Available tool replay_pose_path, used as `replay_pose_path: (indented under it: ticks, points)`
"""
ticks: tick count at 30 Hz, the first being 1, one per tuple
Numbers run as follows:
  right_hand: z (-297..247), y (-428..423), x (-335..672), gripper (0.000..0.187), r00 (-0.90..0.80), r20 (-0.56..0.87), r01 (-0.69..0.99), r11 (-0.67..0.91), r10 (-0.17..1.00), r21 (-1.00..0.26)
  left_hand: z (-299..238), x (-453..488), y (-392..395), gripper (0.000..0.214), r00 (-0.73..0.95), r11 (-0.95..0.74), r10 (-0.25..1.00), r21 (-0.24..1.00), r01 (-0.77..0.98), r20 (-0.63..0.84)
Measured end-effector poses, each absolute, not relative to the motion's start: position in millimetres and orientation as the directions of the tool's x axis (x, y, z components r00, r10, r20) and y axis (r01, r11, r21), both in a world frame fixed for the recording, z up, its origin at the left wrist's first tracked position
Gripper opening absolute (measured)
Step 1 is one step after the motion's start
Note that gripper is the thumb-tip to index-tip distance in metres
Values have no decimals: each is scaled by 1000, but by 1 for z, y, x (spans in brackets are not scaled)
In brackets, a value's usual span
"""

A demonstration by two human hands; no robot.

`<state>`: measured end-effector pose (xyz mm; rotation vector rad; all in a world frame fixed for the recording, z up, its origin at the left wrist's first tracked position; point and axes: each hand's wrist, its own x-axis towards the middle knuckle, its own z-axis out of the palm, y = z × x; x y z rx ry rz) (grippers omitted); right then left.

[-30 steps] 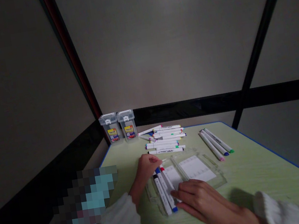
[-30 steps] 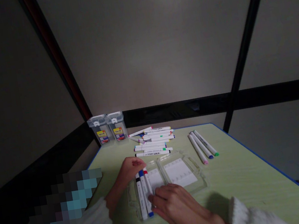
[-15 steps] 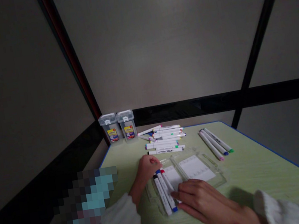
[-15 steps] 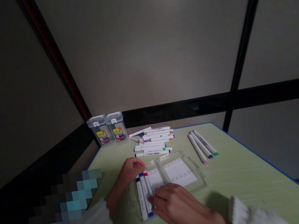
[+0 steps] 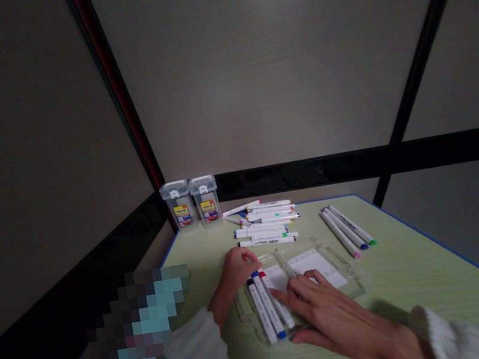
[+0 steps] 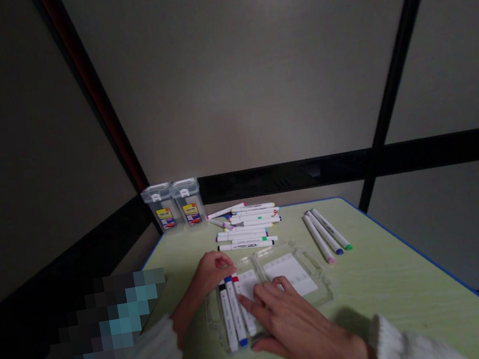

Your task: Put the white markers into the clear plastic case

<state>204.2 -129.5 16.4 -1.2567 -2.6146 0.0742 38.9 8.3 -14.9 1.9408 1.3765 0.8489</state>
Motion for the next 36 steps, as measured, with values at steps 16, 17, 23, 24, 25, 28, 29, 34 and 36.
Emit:
replay_pose_path:
  ticks: [16,17,23,24,25,28,29,34,36]
  points:
    - [19,-130,204,37,-664,175,715,686,727,-135,-20,37,12,11,268,-291,949,797,530,168]
    - [19,-130,204,37,-670,168,711,690,723,-137,-20,37,12,11,266,-289,949,797,530,167]
    - [21,-131,203,35,-658,161,719,677,736,-158,-18,37,12,12,279,-268,951,812,518,136]
    - [22,-131,203,33,-656,159,719,675,738,-169,-18,37,12,12,280,-265,951,817,512,133]
    - [22,-131,203,32,-655,155,717,673,739,-181,-18,37,12,12,278,-261,952,821,507,131]
    - [22,-131,203,31,-652,155,713,670,742,-207,-17,37,12,12,282,-248,952,832,496,115]
    - [21,-131,203,31,-653,157,711,671,741,-210,-17,37,12,12,283,-244,953,834,495,110]
    - [20,-131,203,32,-654,174,706,676,737,-211,-21,37,14,13,285,-250,951,837,487,119]
    - [20,-131,203,31,-657,172,706,679,734,-204,-24,37,16,15,280,-250,952,838,486,122]
